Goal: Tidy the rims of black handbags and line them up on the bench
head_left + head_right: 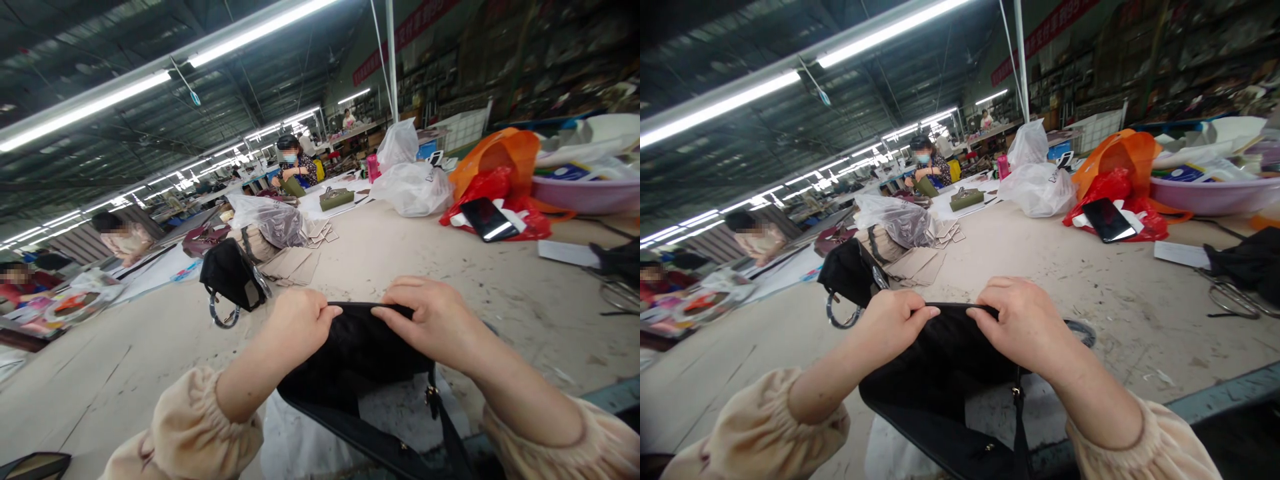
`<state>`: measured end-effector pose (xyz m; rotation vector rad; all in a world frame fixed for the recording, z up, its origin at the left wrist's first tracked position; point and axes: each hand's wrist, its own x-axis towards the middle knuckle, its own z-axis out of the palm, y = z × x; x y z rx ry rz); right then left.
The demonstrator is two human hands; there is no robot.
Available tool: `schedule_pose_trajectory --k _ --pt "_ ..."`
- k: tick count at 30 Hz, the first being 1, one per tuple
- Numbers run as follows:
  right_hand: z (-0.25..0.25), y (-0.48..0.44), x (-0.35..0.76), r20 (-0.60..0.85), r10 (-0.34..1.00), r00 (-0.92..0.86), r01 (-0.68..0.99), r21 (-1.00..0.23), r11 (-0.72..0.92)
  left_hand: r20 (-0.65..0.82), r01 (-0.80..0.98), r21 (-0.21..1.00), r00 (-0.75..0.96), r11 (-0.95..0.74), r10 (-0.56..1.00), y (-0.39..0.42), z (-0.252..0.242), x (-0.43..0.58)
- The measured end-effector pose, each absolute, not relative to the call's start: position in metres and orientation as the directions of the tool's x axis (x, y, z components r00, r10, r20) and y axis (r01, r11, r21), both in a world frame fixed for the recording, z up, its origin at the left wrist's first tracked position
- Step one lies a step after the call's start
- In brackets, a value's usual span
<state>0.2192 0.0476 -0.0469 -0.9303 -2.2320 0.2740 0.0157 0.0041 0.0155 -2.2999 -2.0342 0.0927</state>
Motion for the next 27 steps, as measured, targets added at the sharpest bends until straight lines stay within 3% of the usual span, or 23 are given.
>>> schedule_pose_trajectory --k 4,8,13,20,27 --pt "-0.043 0.041 0.211 0.523 0.689 -0.502 0.655 -0.290 0.698 0.022 0.988 -0.096 0.119 -0.117 0.993 0.003 0.015 0.016" --pt "-0.042 0.033 0.193 0.562 0.673 -0.481 0.691 -0.228 0.685 0.021 0.992 -0.095 0.090 -0.087 0.996 0.003 0.015 0.018" --pt "-0.042 0.030 0.183 0.587 0.668 -0.457 0.701 -0.224 0.677 0.030 0.995 -0.051 0.087 -0.085 0.996 0.003 0.016 0.018" --pt "-0.042 0.035 0.189 0.575 0.657 -0.488 0.699 -0.194 0.689 0.019 0.983 0.138 0.115 -0.116 0.993 -0.001 0.020 -0.002" --pt "-0.042 0.036 0.193 0.557 0.644 -0.524 0.684 -0.176 0.708 0.087 0.985 0.144 0.087 -0.099 0.992 -0.002 0.014 -0.008"
